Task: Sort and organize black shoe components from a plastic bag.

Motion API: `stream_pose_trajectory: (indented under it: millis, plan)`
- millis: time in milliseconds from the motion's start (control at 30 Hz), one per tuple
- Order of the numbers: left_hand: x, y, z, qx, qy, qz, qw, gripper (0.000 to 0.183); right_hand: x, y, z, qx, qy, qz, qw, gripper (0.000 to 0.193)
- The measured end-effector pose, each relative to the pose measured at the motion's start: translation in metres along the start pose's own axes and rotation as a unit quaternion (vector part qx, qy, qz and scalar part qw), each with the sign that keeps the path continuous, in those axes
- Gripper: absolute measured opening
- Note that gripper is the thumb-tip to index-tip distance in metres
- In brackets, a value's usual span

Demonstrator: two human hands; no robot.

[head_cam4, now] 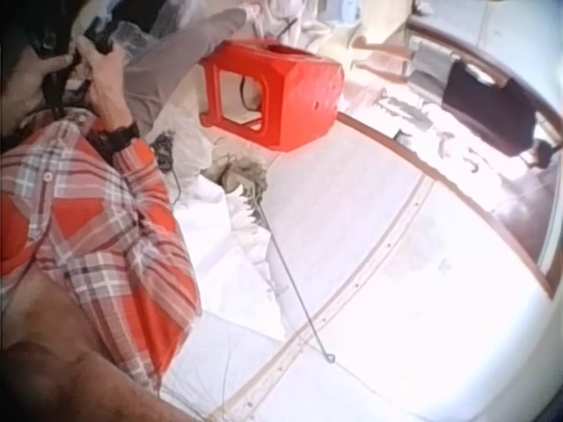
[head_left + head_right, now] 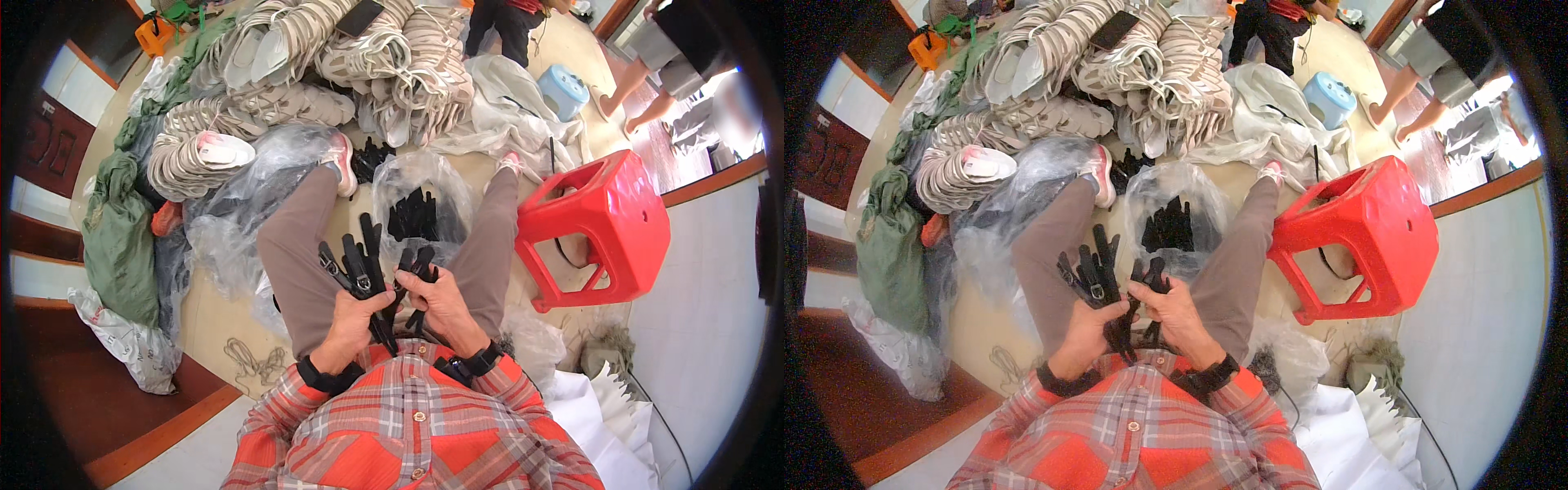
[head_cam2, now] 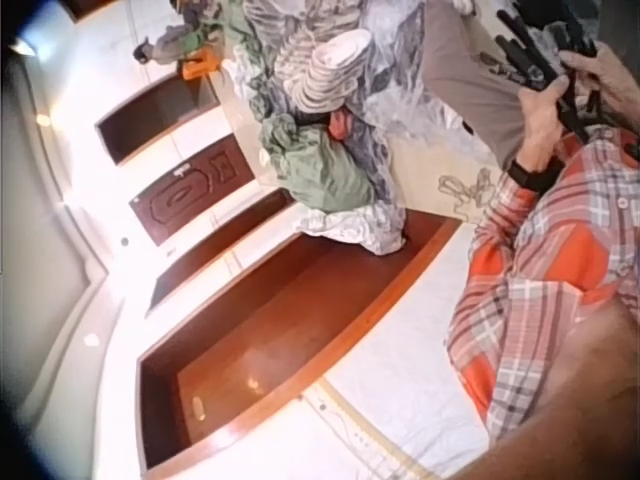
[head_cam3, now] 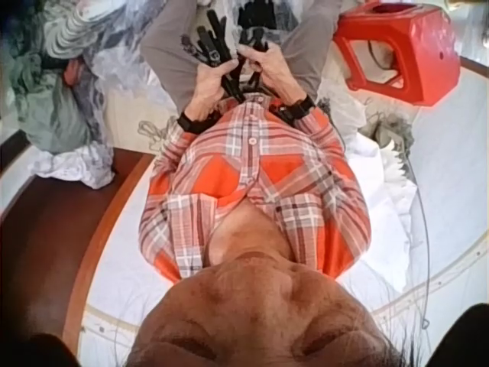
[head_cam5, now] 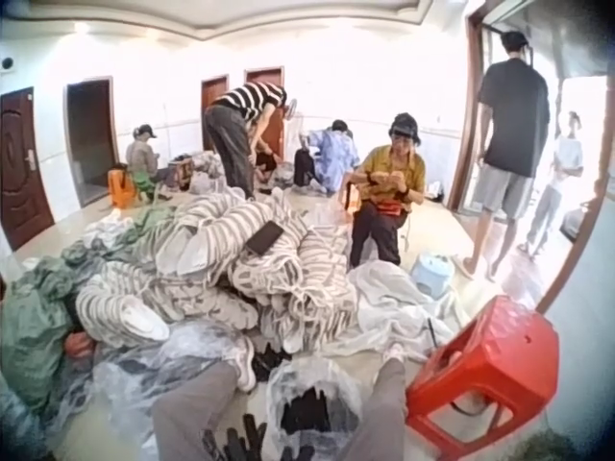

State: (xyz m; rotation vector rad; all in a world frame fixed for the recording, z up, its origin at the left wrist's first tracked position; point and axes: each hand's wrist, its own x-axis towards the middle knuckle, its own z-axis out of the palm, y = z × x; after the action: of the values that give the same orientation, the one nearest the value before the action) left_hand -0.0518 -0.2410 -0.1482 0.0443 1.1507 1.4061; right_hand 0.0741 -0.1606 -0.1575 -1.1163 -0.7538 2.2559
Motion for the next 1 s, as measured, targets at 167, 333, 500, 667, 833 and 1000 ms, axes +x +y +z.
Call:
stream_pose_trajectory:
  millis: [167, 333, 500, 667, 833, 1000]
  plan:
    - [-0.004, 0.002, 0.001, 0.078, -0.001, 0.027, 0.997, 0.015, 0.005, -0.006, -0.022, 0.078, 0.058, -0.072, 0.993, 0.018]
    - [-0.010, 0.006, 0.004, 0.121, -0.022, -0.021, 0.992, 0.023, -0.005, -0.027, -0.012, 0.118, 0.019, -0.056, 0.991, 0.021]
    - [-0.014, 0.005, 0.008, 0.198, -0.035, 0.051, 0.978, 0.012, 0.000, -0.024, -0.001, 0.082, -0.034, -0.066, 0.994, 0.024]
    - [-0.016, 0.007, 0.010, 0.168, -0.031, 0.045, 0.984, 0.016, 0.004, -0.017, -0.009, 0.157, 0.029, -0.039, 0.986, 0.018]
    - [-0.014, 0.006, 0.005, 0.099, -0.025, 0.017, 0.995, 0.025, -0.005, -0.027, -0.009, 0.141, 0.073, -0.028, 0.987, 0.022]
    - [-0.011, 0.004, 0.005, 0.122, -0.079, 0.024, 0.989, 0.027, 0.004, -0.016, -0.006, 0.076, -0.053, -0.015, 0.996, 0.020]
